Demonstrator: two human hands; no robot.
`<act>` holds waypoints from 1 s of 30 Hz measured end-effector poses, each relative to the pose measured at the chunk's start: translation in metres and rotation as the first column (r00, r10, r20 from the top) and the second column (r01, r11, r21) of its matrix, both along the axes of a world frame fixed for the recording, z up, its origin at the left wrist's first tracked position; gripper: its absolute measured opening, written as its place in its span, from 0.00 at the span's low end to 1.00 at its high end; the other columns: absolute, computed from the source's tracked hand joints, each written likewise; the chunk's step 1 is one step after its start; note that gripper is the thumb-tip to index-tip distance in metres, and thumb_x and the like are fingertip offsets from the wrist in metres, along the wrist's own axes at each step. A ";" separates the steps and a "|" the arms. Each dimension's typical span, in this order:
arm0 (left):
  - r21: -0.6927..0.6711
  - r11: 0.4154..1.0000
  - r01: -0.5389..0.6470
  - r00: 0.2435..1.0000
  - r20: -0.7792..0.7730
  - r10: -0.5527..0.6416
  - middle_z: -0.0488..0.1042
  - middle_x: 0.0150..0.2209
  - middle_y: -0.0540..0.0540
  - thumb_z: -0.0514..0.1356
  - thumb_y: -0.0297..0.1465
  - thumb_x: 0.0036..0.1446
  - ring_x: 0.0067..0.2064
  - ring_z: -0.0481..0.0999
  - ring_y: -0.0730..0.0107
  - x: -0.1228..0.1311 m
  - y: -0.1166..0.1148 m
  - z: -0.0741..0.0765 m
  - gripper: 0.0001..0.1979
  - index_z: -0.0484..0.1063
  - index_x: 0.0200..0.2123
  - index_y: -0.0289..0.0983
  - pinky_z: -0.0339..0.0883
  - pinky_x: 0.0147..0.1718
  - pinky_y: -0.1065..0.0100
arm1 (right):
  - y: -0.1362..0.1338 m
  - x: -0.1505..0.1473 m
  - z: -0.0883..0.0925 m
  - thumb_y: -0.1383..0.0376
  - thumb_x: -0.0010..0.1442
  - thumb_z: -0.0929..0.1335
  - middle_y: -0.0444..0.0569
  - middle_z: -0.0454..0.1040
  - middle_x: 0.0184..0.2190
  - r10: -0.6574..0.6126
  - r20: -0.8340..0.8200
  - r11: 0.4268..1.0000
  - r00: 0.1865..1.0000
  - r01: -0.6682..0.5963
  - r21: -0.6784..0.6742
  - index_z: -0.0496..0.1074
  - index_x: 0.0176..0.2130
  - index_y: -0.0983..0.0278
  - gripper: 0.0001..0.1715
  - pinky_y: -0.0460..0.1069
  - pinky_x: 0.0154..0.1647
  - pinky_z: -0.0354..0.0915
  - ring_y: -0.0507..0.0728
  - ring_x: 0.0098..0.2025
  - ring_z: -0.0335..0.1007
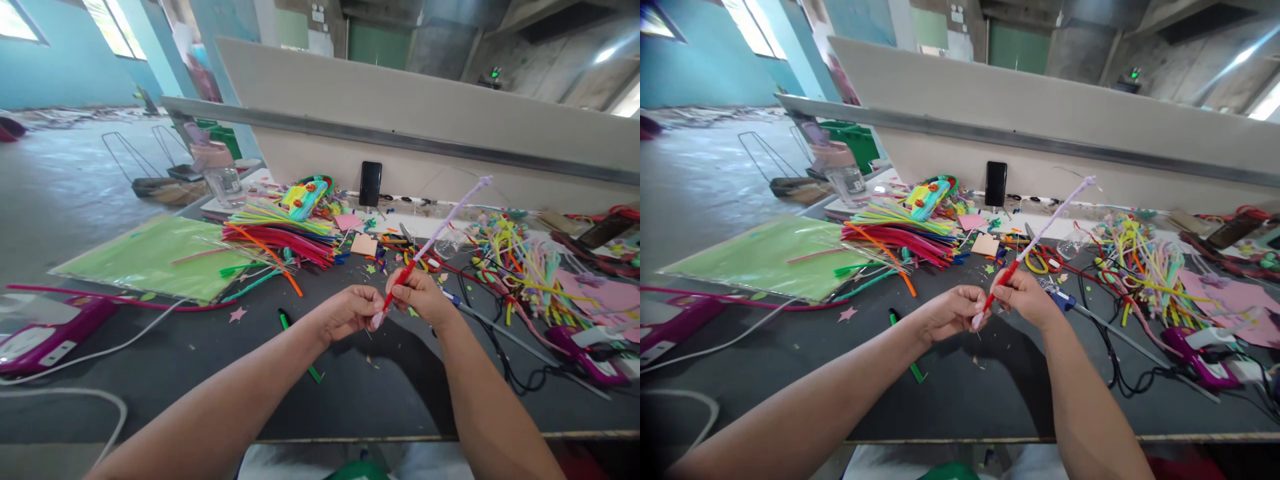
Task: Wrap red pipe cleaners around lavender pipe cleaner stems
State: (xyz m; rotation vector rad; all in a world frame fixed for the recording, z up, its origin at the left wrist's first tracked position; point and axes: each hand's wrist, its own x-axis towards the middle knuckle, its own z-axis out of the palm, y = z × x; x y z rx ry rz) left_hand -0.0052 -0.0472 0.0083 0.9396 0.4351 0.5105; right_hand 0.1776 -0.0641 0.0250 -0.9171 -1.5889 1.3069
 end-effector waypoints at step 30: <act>0.544 0.804 -0.239 0.868 -0.252 0.429 0.68 0.16 0.52 0.60 0.36 0.50 0.16 0.67 0.75 0.014 -0.002 -0.009 0.10 0.70 0.30 0.34 0.62 0.18 0.74 | 0.013 -0.004 -0.010 0.56 0.50 0.70 0.39 0.64 0.15 -0.322 0.144 0.944 0.936 0.328 -0.022 0.66 0.27 0.64 0.14 0.46 0.17 0.60 0.50 0.15 0.59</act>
